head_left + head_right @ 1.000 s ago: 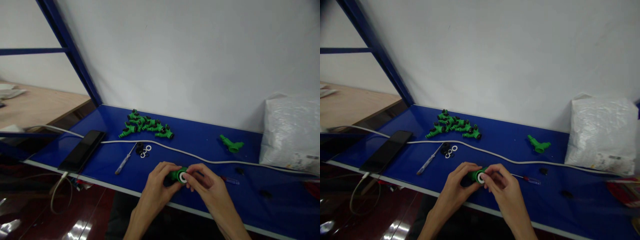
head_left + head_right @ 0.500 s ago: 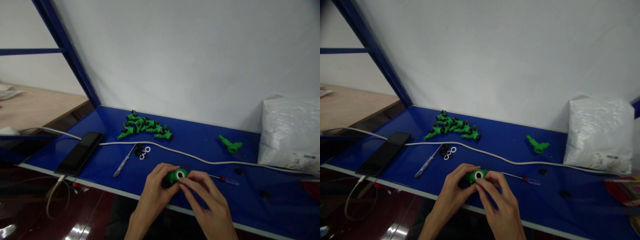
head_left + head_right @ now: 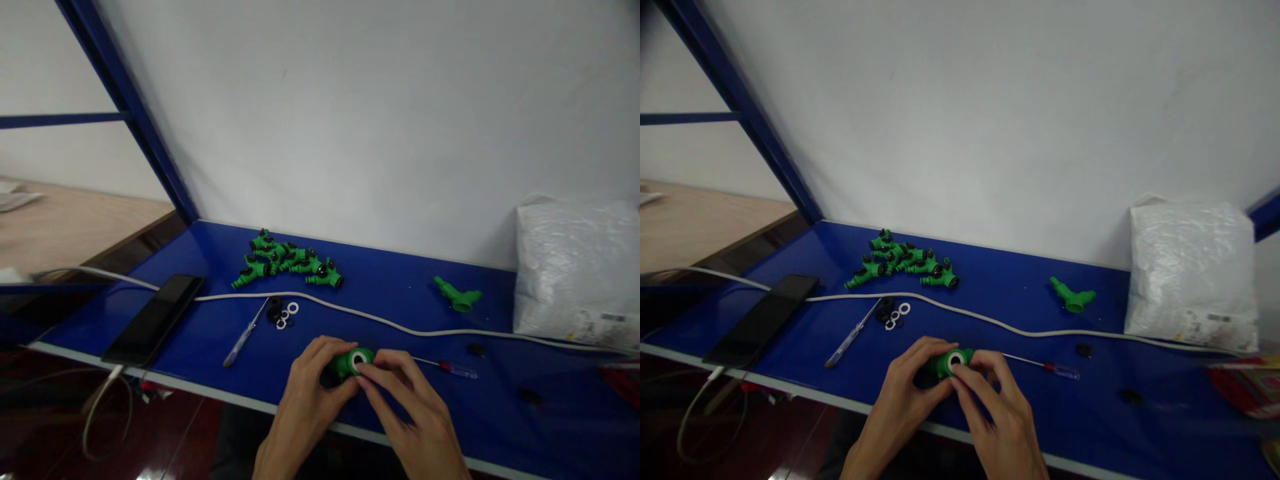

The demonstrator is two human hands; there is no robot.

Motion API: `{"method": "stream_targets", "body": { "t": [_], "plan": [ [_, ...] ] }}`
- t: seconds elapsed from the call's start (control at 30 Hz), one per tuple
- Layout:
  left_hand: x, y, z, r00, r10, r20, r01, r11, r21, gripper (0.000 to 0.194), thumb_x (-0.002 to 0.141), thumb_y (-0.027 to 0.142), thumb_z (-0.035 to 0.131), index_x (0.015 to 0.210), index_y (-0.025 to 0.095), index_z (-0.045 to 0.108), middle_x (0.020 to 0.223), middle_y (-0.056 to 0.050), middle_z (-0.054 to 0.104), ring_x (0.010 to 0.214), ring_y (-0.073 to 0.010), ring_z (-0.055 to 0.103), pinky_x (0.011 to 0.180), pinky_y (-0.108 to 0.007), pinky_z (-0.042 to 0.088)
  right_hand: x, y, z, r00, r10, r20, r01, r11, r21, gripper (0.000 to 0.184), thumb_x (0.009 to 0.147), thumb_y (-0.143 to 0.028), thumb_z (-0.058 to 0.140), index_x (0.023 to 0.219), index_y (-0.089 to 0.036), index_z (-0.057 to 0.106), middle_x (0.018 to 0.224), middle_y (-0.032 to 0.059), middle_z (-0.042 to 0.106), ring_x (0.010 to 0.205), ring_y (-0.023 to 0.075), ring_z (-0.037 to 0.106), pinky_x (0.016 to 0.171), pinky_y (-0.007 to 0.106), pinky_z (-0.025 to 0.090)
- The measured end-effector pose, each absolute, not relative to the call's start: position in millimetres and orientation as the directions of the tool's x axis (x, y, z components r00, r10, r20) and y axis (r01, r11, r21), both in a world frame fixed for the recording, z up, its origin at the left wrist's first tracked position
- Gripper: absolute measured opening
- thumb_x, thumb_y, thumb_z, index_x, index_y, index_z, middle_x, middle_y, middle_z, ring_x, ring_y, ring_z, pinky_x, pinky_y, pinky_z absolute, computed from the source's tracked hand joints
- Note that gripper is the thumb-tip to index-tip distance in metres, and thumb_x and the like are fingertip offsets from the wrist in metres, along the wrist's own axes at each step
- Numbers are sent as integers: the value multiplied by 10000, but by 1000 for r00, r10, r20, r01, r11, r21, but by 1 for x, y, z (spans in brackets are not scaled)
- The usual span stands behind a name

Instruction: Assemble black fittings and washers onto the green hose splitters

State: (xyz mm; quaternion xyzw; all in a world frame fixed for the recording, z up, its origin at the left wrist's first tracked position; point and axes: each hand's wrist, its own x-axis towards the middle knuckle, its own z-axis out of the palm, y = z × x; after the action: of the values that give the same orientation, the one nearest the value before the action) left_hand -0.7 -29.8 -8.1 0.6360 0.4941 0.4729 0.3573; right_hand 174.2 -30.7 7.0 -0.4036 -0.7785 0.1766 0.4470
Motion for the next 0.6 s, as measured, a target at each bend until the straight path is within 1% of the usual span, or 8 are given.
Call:
{"method": "stream_targets", "body": {
  "t": [0.07,0.2,0.27,0.37,0.43,0.5,0.57,0.6],
  "plan": [
    [-1,-30,-10,59,964,259,305,-264,915,373,828,114,767,1165,263,704,1129,-35,701,1054,-187,672,939,-295,513,173,-29,6,-297,784,545,477,616,-626,179,978,-178,597,1074,-262,723,992,54,642,828,156,702,757,219,591],
    [0,-30,-14,53,954,296,341,-296,892,414,806,39,749,1148,271,715,1177,-34,693,1102,-189,658,978,-297,504,170,-27,4,-300,809,505,486,585,-649,104,965,-204,618,973,-259,705,962,44,636,820,157,699,740,208,580],
    [1,-29,-14,53,950,308,339,-307,889,413,801,37,751,1142,267,713,1172,-32,699,1095,-187,663,977,-290,507,171,-27,3,-291,822,490,475,569,-672,102,957,-214,628,1000,-273,699,982,40,654,845,160,713,766,205,580],
    [2,-29,-11,48,955,293,319,-292,901,372,820,100,763,1148,265,700,1150,-30,704,1074,-179,673,958,-272,517,172,-30,-1,-261,861,437,440,508,-740,164,950,-231,630,1089,-299,686,1049,41,690,903,172,727,817,218,581],
    [2,-29,-10,48,961,273,318,-273,908,337,839,139,756,1143,270,694,1134,-25,705,1053,-172,681,937,-256,526,172,-31,-6,-161,923,350,371,386,-845,169,947,-283,637,1114,-297,660,1016,37,712,869,179,731,803,235,590],
    [3,-29,-11,68,960,270,326,-278,904,321,846,145,745,1135,273,693,1118,-21,707,1020,-165,694,911,-241,536,170,-31,-13,-65,978,199,248,209,-946,196,927,-385,661,1090,-277,645,922,32,723,754,180,722,718,242,599],
    [4,-28,-17,107,947,302,333,-321,887,337,837,129,739,1136,277,692,1125,-25,707,1006,-165,708,897,-234,546,166,-30,-21,-17,999,44,150,46,-988,297,878,-502,694,1048,-261,654,815,19,710,614,162,673,590,227,568],
    [4,-27,-21,115,939,324,337,-344,877,342,829,127,744,1131,281,694,1142,-29,704,1014,-169,712,900,-234,549,163,-28,-24,1,1000,-9,122,-9,-992,346,850,-554,705,1023,-257,665,761,9,692,550,146,632,524,215,529]
  ]
}}
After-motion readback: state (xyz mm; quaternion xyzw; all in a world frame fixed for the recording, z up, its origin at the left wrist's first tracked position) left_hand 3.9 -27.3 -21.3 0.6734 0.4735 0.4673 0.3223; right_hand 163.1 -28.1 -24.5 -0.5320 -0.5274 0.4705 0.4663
